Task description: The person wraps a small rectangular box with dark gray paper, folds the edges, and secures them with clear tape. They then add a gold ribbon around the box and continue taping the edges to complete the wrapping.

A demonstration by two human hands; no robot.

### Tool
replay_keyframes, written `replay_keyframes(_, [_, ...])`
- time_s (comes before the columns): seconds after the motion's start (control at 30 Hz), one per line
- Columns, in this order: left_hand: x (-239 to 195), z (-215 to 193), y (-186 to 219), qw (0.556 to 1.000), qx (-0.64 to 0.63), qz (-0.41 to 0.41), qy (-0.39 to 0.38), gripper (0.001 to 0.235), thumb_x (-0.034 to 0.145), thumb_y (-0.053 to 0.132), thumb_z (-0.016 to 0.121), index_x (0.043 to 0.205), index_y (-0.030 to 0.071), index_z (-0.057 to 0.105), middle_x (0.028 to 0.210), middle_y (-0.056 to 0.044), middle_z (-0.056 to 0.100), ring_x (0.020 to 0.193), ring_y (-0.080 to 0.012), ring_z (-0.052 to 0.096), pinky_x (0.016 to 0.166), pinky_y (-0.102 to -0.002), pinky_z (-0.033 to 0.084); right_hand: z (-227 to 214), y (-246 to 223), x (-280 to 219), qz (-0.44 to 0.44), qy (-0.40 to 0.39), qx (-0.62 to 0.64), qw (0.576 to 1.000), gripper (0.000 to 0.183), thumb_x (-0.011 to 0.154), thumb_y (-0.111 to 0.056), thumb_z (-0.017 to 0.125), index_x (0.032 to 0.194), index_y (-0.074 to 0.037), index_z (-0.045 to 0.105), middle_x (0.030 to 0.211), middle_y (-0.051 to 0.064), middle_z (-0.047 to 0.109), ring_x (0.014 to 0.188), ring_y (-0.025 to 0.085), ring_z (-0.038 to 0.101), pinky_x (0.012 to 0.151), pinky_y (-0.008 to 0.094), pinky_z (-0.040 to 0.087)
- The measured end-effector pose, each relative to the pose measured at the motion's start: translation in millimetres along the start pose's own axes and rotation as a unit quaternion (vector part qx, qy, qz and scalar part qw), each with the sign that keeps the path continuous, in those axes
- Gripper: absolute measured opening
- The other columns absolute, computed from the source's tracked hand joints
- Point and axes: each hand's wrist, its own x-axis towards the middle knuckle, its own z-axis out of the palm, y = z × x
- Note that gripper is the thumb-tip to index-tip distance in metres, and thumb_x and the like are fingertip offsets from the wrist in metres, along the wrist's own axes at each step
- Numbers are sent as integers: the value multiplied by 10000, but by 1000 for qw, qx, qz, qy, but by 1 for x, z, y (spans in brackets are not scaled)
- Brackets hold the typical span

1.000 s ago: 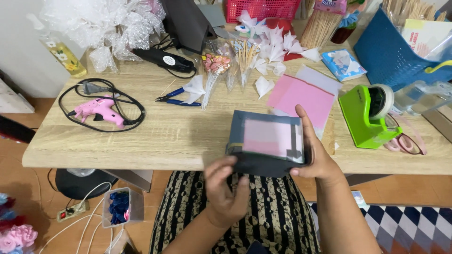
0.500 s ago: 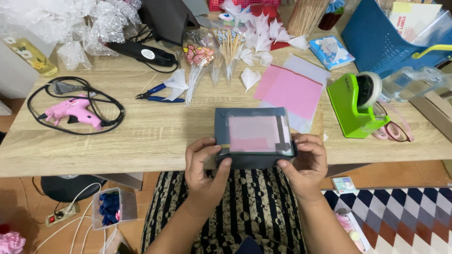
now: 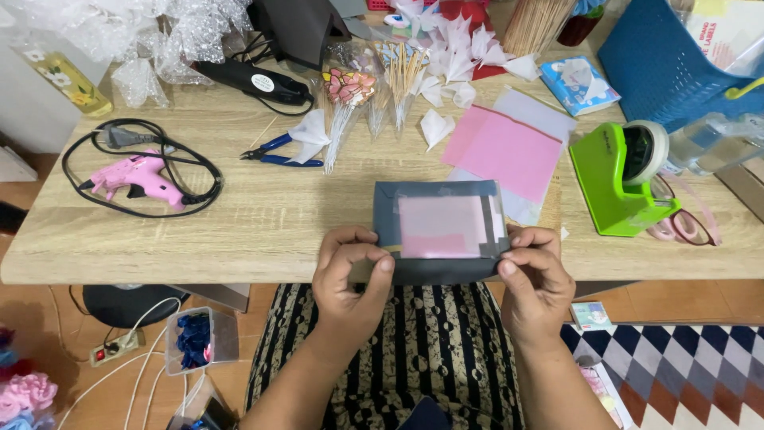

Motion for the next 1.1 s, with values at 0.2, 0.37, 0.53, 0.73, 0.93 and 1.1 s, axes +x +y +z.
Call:
replay_keyframes(0.2, [6,2,5,1000,16,-10,-17,30,953,97,656,961,71,643,1025,-136,556,952,-277,623,849,-440,536,3,-3,1,47,34,-3,998,76,927,-34,675,913,28,634,1045,159,469,1040,241,532,989,409,448])
replay_keyframes(0.37, [8,5,0,1000,-4,-25,-8,201,944,113,657,1108,55,555,1027,-130,556,921,-241,601,834,-419,530,11,-4,3,66,47,8,997,65,931,-28,652,905,11,607,1027,132,467,1015,219,515,933,368,433])
replay_keyframes(0.53, [8,6,-4,999,-3,-41,-22,290,932,126,641,1187,51,525,1011,-114,551,923,-226,573,853,-420,523,22,-19,13,192,98,87,973,422,830,27,638,1208,-80,484,1107,50,532,1013,129,537,903,279,427])
replay_keyframes(0.73, [9,9,3,1000,-10,-18,-12,279,939,101,608,1198,46,520,1008,-109,544,949,-227,554,879,-432,517,21,-25,22,284,115,187,933,489,767,71,586,1201,-138,504,1230,5,582,1063,116,577,907,290,445])
replay_keyframes(0.93, [-23,18,-20,883,358,299,47,146,951,288,656,1090,253,685,1181,6,578,1112,-287,494,1116,-653,257,19,-29,24,295,119,236,918,523,751,111,538,1219,-122,545,1225,34,624,1039,136,608,886,280,470])
replay_keyframes(1.1, [-16,31,23,802,461,373,-76,226,1077,209,527,1255,226,665,1296,61,688,1231,-136,621,1152,-401,281,13,-25,25,334,112,260,899,532,704,105,613,1174,-143,635,1261,54,618,1145,183,560,958,286,457])
